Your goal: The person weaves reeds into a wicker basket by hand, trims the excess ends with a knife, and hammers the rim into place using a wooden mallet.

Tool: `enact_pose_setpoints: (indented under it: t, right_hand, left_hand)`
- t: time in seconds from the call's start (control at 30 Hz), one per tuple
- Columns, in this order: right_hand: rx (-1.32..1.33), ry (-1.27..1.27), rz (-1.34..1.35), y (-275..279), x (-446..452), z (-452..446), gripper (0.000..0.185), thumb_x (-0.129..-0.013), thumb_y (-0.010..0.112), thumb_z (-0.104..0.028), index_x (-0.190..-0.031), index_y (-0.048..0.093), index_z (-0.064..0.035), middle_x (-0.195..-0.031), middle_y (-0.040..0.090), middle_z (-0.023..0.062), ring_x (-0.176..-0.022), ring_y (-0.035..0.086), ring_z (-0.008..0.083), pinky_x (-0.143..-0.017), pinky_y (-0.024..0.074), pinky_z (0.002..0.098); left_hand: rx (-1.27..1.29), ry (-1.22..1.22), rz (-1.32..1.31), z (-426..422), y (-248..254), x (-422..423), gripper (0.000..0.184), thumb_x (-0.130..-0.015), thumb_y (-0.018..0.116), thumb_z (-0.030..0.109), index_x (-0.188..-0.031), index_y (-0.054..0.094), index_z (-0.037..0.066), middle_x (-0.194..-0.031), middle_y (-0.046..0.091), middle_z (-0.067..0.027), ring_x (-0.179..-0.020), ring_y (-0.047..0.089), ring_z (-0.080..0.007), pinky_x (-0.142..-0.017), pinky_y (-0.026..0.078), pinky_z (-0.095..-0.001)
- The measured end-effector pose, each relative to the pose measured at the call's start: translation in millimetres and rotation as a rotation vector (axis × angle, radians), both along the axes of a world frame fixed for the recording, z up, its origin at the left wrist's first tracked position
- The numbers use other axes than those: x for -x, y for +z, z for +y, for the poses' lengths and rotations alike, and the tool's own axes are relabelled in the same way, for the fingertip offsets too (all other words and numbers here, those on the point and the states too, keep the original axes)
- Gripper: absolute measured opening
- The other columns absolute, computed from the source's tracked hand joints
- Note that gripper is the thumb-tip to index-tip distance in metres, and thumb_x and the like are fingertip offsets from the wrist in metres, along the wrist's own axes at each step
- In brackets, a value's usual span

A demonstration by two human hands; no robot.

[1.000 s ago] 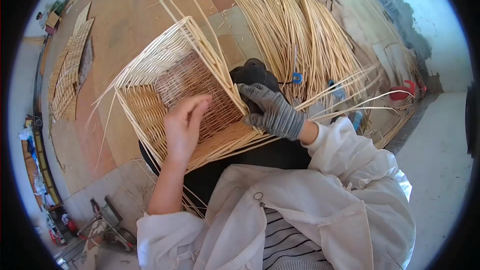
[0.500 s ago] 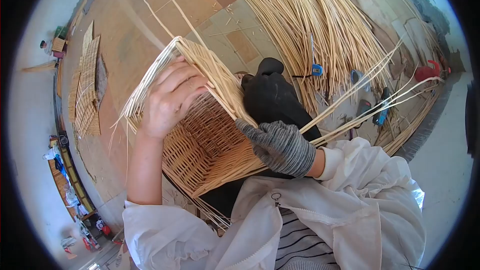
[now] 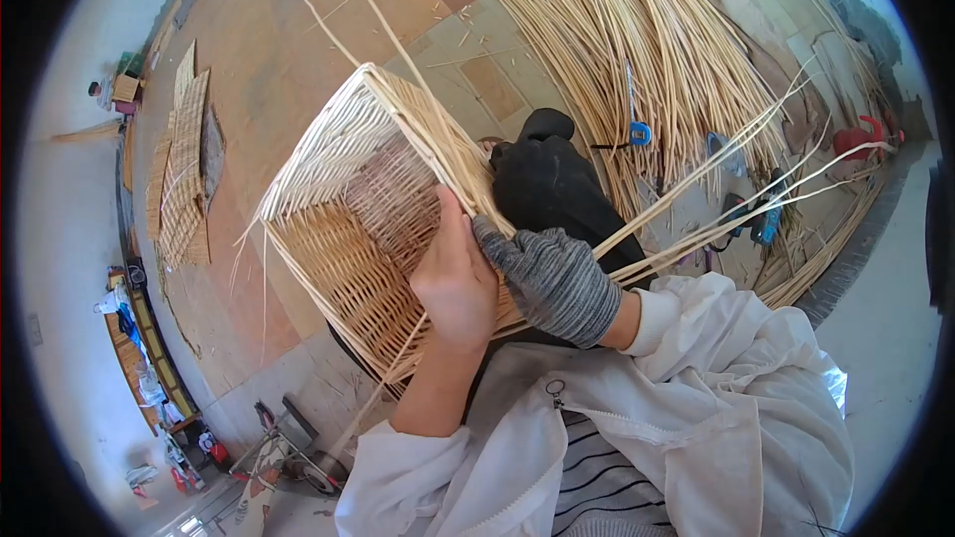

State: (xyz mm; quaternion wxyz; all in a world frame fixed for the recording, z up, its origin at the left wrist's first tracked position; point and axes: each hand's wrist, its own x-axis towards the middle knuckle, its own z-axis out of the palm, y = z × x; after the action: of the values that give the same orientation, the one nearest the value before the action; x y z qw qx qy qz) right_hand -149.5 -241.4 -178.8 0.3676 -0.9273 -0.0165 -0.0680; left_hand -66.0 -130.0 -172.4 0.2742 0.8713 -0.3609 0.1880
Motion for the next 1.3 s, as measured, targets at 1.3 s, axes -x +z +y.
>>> enact_pose_setpoints:
  t: [1.3]
  right_hand:
    - [0.255,0.227,-0.493,65,-96,-77,0.049,-0.073,0.071,-0.018,-0.121,0.059,-0.0204,-0.115,0.059,0.0099,-0.103,0.057,0.0261,-0.086,0.0493,0.0356]
  left_hand:
    - [0.643,0.082,1.143,26,17,-16,0.03,-0.088,0.059,0.006,-0.118,0.059,0.001,-0.089,0.061,-0.0038,-0.074,0.057,-0.0087,-0.063,0.055,-0.0229]
